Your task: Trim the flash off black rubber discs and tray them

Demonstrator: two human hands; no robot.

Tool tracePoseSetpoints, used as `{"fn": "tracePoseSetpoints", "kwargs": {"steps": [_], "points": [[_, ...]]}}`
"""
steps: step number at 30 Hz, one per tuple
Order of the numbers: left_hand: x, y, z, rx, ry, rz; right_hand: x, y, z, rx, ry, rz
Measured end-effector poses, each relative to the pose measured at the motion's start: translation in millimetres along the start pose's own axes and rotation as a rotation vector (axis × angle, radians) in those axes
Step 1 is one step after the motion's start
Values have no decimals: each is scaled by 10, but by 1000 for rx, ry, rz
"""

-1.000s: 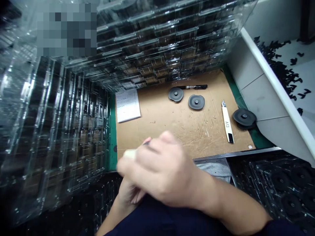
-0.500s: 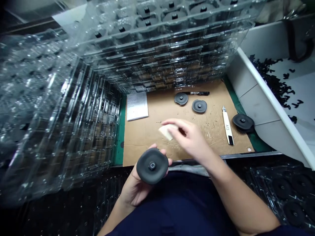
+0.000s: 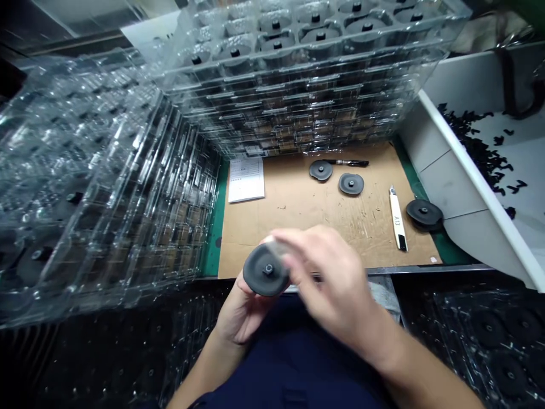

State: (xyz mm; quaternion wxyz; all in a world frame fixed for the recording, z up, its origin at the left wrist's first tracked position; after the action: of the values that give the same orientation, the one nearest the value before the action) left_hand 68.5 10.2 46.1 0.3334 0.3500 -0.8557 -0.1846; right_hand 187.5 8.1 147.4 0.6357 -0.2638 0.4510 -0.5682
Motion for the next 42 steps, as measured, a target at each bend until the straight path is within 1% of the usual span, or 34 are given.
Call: {"fn": "tracePoseSetpoints", "kwargs": {"steps": [1,2,3,4,5,6,7,8,10,12,14,17,20,22,24,28,31,38,42], "points": [[-4,12,16,-21,19,-8,-22,-191,-66,7,-38,121],[-7,30,28,-43,29,-17,-19,-320,-149,6,-90,214],[-9,55,40,-61,33,-30,-3,-376,-235,-1,-156,264],[-9,87,52,-72,31,-48,19,-365,-307,-11,-222,270],[-8,124,69,-76,29,-71,42,-301,-354,-20,-282,242],[-5,157,92,-74,31,-92,62,-193,-371,-25,-325,182],[-2,181,115,-67,33,-107,78,-62,-351,-27,-338,106],[0,195,135,-60,32,-115,87,79,-294,-33,-314,26],[1,202,148,-44,24,-120,102,376,-144,-38,-200,-129],[-2,177,121,-22,1,-96,122,660,-56,14,-95,-230],[-4,131,67,13,-30,-49,124,913,-90,106,-65,-256],[3,64,-26,87,-98,20,98,1248,-232,231,-70,-236],[7,19,-57,161,-137,61,98,1437,-273,329,-4,-228],[3,-10,-46,191,-147,85,128,1441,-257,368,45,-220],[-5,-36,-31,204,-156,109,168,1383,-239,378,69,-205],[-26,-80,-20,215,-173,165,238,1279,-202,368,71,-184],[-42,-81,-29,232,-179,187,278,1290,-166,363,70,-187],[-61,-42,-64,251,-188,174,332,1394,-139,372,63,-219],[-71,-29,-29,199,-166,126,338,1403,-161,374,53,-227]]}}
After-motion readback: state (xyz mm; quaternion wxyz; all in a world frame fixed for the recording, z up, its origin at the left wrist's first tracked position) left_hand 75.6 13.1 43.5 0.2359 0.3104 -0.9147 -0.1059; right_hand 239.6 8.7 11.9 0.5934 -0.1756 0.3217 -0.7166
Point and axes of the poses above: each hand's wrist, its own x-axis away from the middle knuckle, its own z-axis out of the back of the hand, y = z × x, the point moved 9 cm from there along -x, towards the middle knuckle, and after that the axes turned 6 degrees about -x, right-handed, at the moved point
